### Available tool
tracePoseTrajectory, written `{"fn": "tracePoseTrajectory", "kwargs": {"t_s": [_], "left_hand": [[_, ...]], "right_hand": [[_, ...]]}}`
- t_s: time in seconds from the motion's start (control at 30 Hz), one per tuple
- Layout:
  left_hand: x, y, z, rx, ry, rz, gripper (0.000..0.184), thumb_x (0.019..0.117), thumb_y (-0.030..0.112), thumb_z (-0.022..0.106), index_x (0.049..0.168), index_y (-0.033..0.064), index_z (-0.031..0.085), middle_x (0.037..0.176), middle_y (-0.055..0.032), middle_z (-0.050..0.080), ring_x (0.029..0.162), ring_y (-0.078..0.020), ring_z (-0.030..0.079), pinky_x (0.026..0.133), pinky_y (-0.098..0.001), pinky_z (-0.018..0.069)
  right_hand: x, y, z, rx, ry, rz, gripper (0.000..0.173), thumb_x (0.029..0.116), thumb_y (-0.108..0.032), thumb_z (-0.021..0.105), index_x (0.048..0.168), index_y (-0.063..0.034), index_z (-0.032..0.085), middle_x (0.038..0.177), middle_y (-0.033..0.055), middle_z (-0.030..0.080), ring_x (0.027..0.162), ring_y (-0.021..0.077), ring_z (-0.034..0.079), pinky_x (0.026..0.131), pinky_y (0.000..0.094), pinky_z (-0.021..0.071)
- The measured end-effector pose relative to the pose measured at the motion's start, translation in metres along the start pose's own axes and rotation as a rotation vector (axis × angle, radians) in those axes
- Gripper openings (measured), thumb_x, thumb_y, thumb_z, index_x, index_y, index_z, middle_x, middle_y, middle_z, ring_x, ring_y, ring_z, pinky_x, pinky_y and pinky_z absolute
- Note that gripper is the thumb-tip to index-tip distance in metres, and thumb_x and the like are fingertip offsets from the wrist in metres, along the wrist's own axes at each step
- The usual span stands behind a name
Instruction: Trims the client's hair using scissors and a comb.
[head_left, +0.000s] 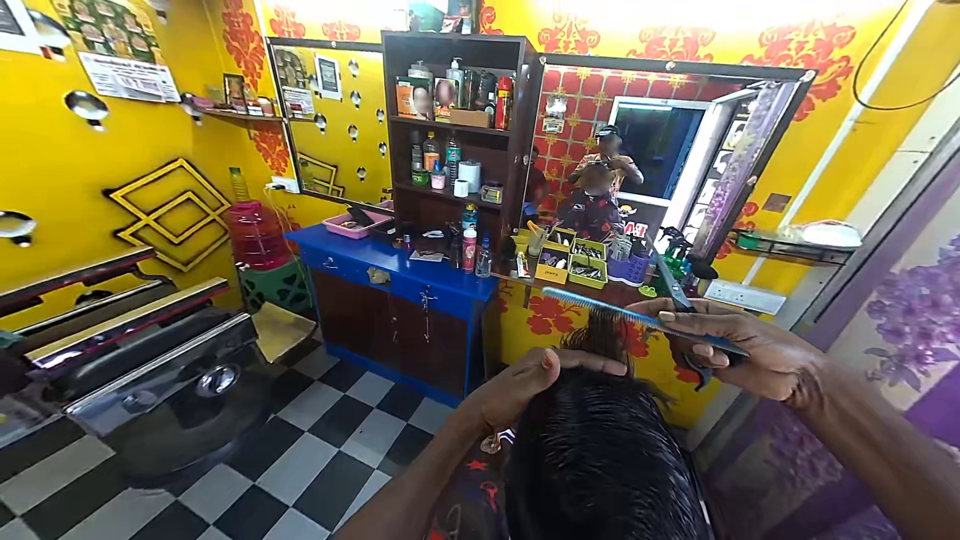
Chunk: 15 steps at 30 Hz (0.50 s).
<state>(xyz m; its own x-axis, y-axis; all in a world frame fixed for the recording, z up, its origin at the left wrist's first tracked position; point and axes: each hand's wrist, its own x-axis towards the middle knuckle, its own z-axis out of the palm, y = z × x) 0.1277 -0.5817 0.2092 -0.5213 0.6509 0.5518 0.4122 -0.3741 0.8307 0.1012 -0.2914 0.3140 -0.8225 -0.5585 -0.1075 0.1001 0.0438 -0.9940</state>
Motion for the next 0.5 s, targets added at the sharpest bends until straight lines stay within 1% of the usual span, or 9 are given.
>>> {"fn": "tracePoseTrajectory", "kwargs": {"t_s": [0.1, 0.17, 0.23, 0.27, 0.3, 0.33, 0.37, 0.43, 0.5], "left_hand": [[0.004, 0.000, -0.003, 0.001, 0.024, -0.016, 0.095, 0.0921, 0.081, 0.030, 0.134, 0.0028, 0.064, 0.138, -0.0097, 0.063, 0.128, -0.0164, 0.059, 0.110, -0.0354, 0.0469], [0.005, 0.000, -0.009, 0.097, 0.075, -0.053, 0.097, 0.0908, 0.083, 0.028, 0.130, 0.0037, 0.067, 0.134, -0.0089, 0.065, 0.124, -0.0153, 0.060, 0.106, -0.0349, 0.0482], [0.008, 0.003, -0.017, 0.198, 0.085, -0.050, 0.097, 0.0924, 0.082, 0.025, 0.128, 0.0033, 0.068, 0.133, -0.0103, 0.066, 0.126, -0.0178, 0.059, 0.109, -0.0382, 0.0458], [0.009, 0.006, -0.021, 0.239, 0.082, -0.035, 0.096, 0.0932, 0.081, 0.024, 0.126, 0.0037, 0.069, 0.131, -0.0101, 0.067, 0.127, -0.0187, 0.058, 0.113, -0.0401, 0.0426], [0.010, 0.008, -0.023, 0.274, 0.079, -0.020, 0.095, 0.0939, 0.080, 0.022, 0.124, 0.0036, 0.070, 0.130, -0.0099, 0.068, 0.131, -0.0200, 0.056, 0.120, -0.0433, 0.0351], [0.011, 0.009, -0.026, 0.301, 0.080, -0.012, 0.095, 0.0945, 0.079, 0.020, 0.122, 0.0035, 0.071, 0.129, -0.0094, 0.069, 0.134, -0.0204, 0.055, 0.123, -0.0454, 0.0287], [0.010, 0.008, -0.029, 0.309, 0.072, -0.022, 0.096, 0.0948, 0.079, 0.019, 0.122, 0.0034, 0.071, 0.129, -0.0096, 0.069, 0.135, -0.0206, 0.054, 0.124, -0.0459, 0.0259], [0.006, 0.000, -0.035, 0.244, 0.064, -0.101, 0.101, 0.0917, 0.083, 0.016, 0.125, 0.0041, 0.070, 0.132, -0.0107, 0.067, 0.130, -0.0199, 0.056, 0.115, -0.0414, 0.0395], [0.001, -0.013, -0.036, 0.042, 0.077, -0.158, 0.105, 0.0876, 0.088, 0.020, 0.130, 0.0046, 0.067, 0.136, -0.0106, 0.064, 0.128, -0.0186, 0.057, 0.109, -0.0373, 0.0451]], "right_hand": [[0.012, 0.016, -0.019, -0.105, 0.085, 0.058, 0.025, 0.1044, -0.013, 0.051, 0.119, -0.0094, 0.071, 0.068, -0.0011, 0.057, 0.048, -0.0016, 0.046, 0.045, 0.0113, 0.0404], [0.011, 0.027, -0.030, -0.175, 0.038, 0.176, 0.020, 0.1035, -0.013, 0.054, 0.115, -0.0109, 0.070, 0.068, -0.0033, 0.056, 0.048, -0.0019, 0.046, 0.045, 0.0114, 0.0399], [0.004, 0.034, -0.035, -0.172, -0.061, 0.243, 0.019, 0.0998, -0.013, 0.057, 0.114, -0.0122, 0.070, 0.071, -0.0036, 0.059, 0.047, -0.0027, 0.045, 0.043, 0.0107, 0.0383], [0.000, 0.036, -0.034, -0.139, -0.113, 0.249, 0.020, 0.0976, -0.014, 0.059, 0.113, -0.0125, 0.071, 0.072, -0.0038, 0.060, 0.046, -0.0034, 0.045, 0.042, 0.0099, 0.0384], [-0.004, 0.036, -0.031, -0.100, -0.164, 0.244, 0.020, 0.0968, -0.015, 0.060, 0.112, -0.0130, 0.072, 0.072, -0.0044, 0.059, 0.046, -0.0042, 0.044, 0.042, 0.0091, 0.0386], [-0.008, 0.034, -0.028, -0.069, -0.196, 0.235, 0.019, 0.0967, -0.017, 0.062, 0.112, -0.0135, 0.072, 0.073, -0.0044, 0.060, 0.046, -0.0046, 0.044, 0.042, 0.0090, 0.0386], [-0.010, 0.031, -0.024, -0.053, -0.214, 0.225, 0.018, 0.0963, -0.018, 0.064, 0.112, -0.0140, 0.072, 0.074, -0.0040, 0.061, 0.046, -0.0047, 0.045, 0.042, 0.0089, 0.0390], [-0.011, 0.027, -0.016, -0.035, -0.222, 0.208, 0.019, 0.0955, -0.019, 0.065, 0.112, -0.0132, 0.073, 0.076, -0.0025, 0.063, 0.046, -0.0044, 0.047, 0.042, 0.0090, 0.0401], [-0.010, 0.023, -0.013, -0.032, -0.224, 0.199, 0.020, 0.0947, -0.020, 0.066, 0.112, -0.0127, 0.073, 0.074, -0.0021, 0.062, 0.046, -0.0040, 0.046, 0.042, 0.0096, 0.0410]]}}
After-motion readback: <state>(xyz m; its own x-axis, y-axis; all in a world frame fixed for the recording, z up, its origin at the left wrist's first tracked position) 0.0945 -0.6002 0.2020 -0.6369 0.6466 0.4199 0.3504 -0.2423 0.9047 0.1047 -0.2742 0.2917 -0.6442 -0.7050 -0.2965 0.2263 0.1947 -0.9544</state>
